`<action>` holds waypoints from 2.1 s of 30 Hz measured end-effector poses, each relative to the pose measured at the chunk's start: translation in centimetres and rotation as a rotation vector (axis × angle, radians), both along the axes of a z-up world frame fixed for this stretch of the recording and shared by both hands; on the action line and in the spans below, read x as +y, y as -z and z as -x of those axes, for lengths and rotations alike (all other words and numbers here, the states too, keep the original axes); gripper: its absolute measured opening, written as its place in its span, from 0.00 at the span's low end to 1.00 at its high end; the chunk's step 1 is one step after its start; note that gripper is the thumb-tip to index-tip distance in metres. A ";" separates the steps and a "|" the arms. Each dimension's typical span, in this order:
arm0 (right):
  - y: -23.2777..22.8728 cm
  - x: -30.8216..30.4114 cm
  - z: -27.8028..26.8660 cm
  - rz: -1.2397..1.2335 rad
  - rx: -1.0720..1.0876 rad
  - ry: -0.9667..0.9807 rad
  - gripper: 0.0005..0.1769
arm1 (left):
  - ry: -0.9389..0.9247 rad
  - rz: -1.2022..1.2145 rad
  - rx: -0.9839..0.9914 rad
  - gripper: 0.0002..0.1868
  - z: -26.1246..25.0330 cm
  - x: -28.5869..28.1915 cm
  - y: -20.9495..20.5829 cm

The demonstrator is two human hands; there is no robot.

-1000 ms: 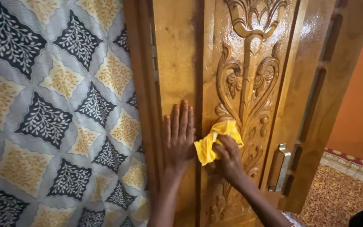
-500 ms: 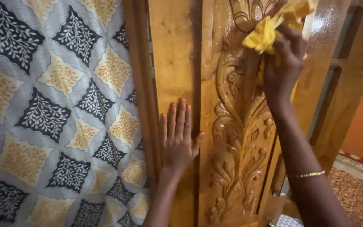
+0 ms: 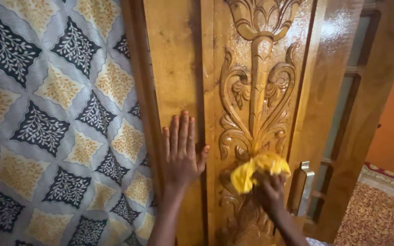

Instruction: The person wipes a wooden door with a yellow cloth, moving from the upper carved panel down to the lower carved panel. The person uses the right hand to wipe while the left hand stabilizes the door surface.

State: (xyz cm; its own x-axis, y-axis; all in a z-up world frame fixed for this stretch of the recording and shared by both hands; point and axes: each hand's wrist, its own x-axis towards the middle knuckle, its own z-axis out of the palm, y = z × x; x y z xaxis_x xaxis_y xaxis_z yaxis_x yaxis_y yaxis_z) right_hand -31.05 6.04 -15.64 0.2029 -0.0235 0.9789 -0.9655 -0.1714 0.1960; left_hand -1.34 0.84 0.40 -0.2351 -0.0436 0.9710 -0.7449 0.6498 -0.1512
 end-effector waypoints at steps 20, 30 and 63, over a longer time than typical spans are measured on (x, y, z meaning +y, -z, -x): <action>-30.3 2.2 5.3 0.292 -0.186 -0.080 0.12 | 0.056 0.014 0.065 0.38 0.7 -0.5 0.5; -21.1 2.0 7.1 0.187 -0.197 -0.129 0.19 | 0.019 0.023 0.071 0.39 0.8 -0.3 0.3; -32.6 3.3 11.6 0.040 -0.060 -0.237 0.27 | -0.053 0.027 0.048 0.38 0.7 0.7 -0.2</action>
State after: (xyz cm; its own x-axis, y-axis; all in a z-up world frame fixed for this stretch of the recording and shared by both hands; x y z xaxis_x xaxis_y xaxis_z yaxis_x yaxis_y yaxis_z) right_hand -42.62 9.38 16.95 0.1395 0.0568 0.9886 -0.9094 -0.3876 0.1506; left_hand -2.02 1.56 0.64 -0.1867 -0.0282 0.9820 -0.7848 0.6055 -0.1318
